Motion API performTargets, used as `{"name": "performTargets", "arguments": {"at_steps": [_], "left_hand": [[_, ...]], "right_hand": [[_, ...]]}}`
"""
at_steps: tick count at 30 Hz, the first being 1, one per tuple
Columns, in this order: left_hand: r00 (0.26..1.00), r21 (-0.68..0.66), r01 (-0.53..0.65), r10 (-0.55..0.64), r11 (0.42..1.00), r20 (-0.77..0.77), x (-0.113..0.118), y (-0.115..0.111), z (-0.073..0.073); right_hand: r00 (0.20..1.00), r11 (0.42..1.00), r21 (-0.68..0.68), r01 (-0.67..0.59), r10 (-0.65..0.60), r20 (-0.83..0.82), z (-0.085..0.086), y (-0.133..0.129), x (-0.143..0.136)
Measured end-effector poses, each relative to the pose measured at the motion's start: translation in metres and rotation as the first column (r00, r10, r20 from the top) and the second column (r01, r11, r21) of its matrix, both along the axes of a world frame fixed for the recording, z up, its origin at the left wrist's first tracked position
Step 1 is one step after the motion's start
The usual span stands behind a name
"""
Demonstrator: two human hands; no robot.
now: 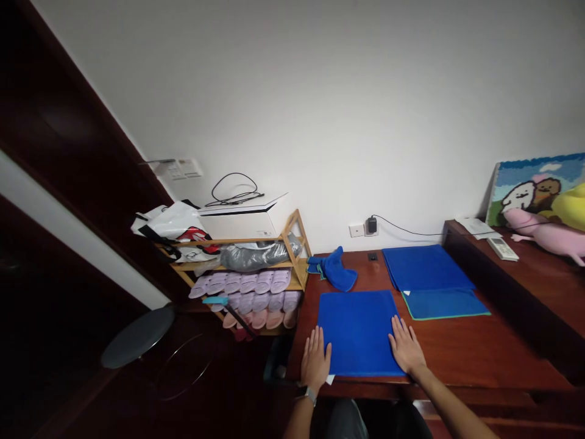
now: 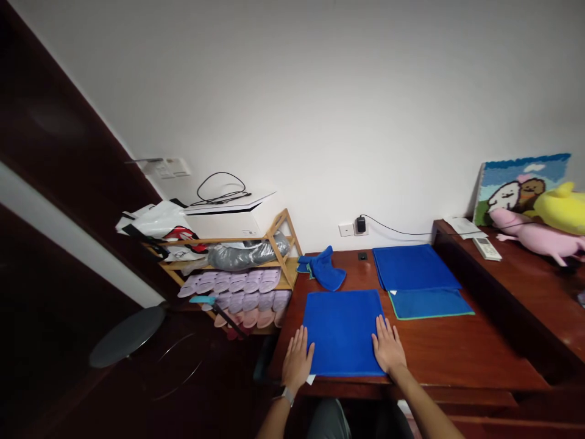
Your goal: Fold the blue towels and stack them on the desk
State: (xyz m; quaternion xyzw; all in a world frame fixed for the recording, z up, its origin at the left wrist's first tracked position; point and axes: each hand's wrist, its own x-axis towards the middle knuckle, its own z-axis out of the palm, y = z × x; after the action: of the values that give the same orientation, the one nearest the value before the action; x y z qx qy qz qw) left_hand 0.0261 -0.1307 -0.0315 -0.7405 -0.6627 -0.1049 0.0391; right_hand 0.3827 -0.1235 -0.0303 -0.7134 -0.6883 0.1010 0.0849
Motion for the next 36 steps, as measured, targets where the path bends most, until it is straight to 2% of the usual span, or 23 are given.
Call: {"name": "performTargets", "arguments": {"at_steps": [3, 8, 11, 13, 15, 16, 18, 20, 21, 23, 24, 25, 27, 31, 33, 36], "left_hand": [[1.000, 0.007, 0.002, -0.002, 1.000, 0.007, 0.008, 0.000, -0.001], [1.000, 0.014, 0.005, -0.005, 1.000, 0.014, 0.007, 0.001, 0.000], [1.000, 0.029, 0.021, -0.021, 0.999, -0.001, 0.001, 0.003, 0.004], [0.999, 0.047, 0.033, -0.033, 0.998, -0.016, 0.007, 0.003, 0.009], [0.998, 0.074, 0.065, -0.064, 0.995, -0.015, 0.030, 0.002, 0.014], [0.995, 0.089, 0.101, -0.101, 0.991, -0.005, 0.049, 0.001, 0.017], [0.972, 0.102, 0.227, -0.231, 0.969, 0.036, 0.099, -0.002, 0.018], [0.915, 0.087, 0.386, -0.394, 0.918, 0.091, 0.153, -0.007, 0.018], [0.893, 0.079, 0.430, -0.436, 0.900, 0.111, 0.176, -0.009, 0.017], [0.871, 0.067, 0.468, -0.473, 0.881, 0.136, 0.204, -0.014, 0.014], [0.875, 0.064, 0.460, -0.464, 0.886, 0.140, 0.207, -0.015, 0.014], [0.886, 0.060, 0.438, -0.442, 0.897, 0.141, 0.201, -0.015, 0.013], [0.923, 0.028, 0.363, -0.363, 0.932, 0.129, 0.169, -0.014, 0.011], [0.991, -0.055, 0.127, -0.125, 0.990, 0.038, 0.063, -0.012, 0.008], [0.998, -0.051, 0.066, -0.066, 0.997, 0.004, 0.021, -0.014, 0.007], [0.998, -0.035, 0.062, -0.062, 0.997, -0.022, -0.008, -0.018, 0.005]], "right_hand": [[0.999, 0.999, 0.006, 0.034, -0.034, 0.015, 0.001, -0.013, -0.002], [0.999, 0.998, 0.052, 0.043, -0.044, 0.016, -0.010, -0.041, -0.004], [0.999, 0.998, 0.050, 0.040, -0.041, 0.012, -0.011, -0.047, -0.005], [0.999, 0.998, 0.051, 0.039, -0.039, 0.004, -0.009, -0.046, -0.005], [0.999, 0.998, 0.051, 0.038, -0.037, -0.003, -0.007, -0.044, -0.006], [0.999, 0.998, 0.052, 0.037, -0.037, -0.005, -0.006, -0.044, -0.006], [0.999, 0.998, 0.055, 0.039, -0.038, -0.006, -0.005, -0.044, -0.006], [0.999, 0.998, 0.050, 0.034, -0.034, -0.002, -0.005, -0.044, -0.006], [1.000, 0.999, 0.044, 0.027, -0.027, 0.001, -0.005, -0.044, -0.006], [1.000, 0.999, 0.030, 0.014, -0.014, 0.007, -0.004, -0.044, -0.006], [1.000, 1.000, 0.028, 0.011, -0.012, 0.005, -0.004, -0.044, -0.006], [1.000, 0.999, 0.032, 0.015, -0.015, -0.001, -0.003, -0.044, -0.006], [0.999, 0.998, 0.045, 0.035, -0.034, -0.018, -0.003, -0.043, -0.007], [0.999, 0.997, 0.060, 0.048, -0.046, -0.026, -0.003, -0.043, -0.007], [0.999, 0.997, 0.066, 0.045, -0.043, -0.029, -0.004, -0.044, -0.007], [0.999, 0.997, 0.072, 0.042, -0.039, -0.036, -0.006, -0.044, -0.006]]}}
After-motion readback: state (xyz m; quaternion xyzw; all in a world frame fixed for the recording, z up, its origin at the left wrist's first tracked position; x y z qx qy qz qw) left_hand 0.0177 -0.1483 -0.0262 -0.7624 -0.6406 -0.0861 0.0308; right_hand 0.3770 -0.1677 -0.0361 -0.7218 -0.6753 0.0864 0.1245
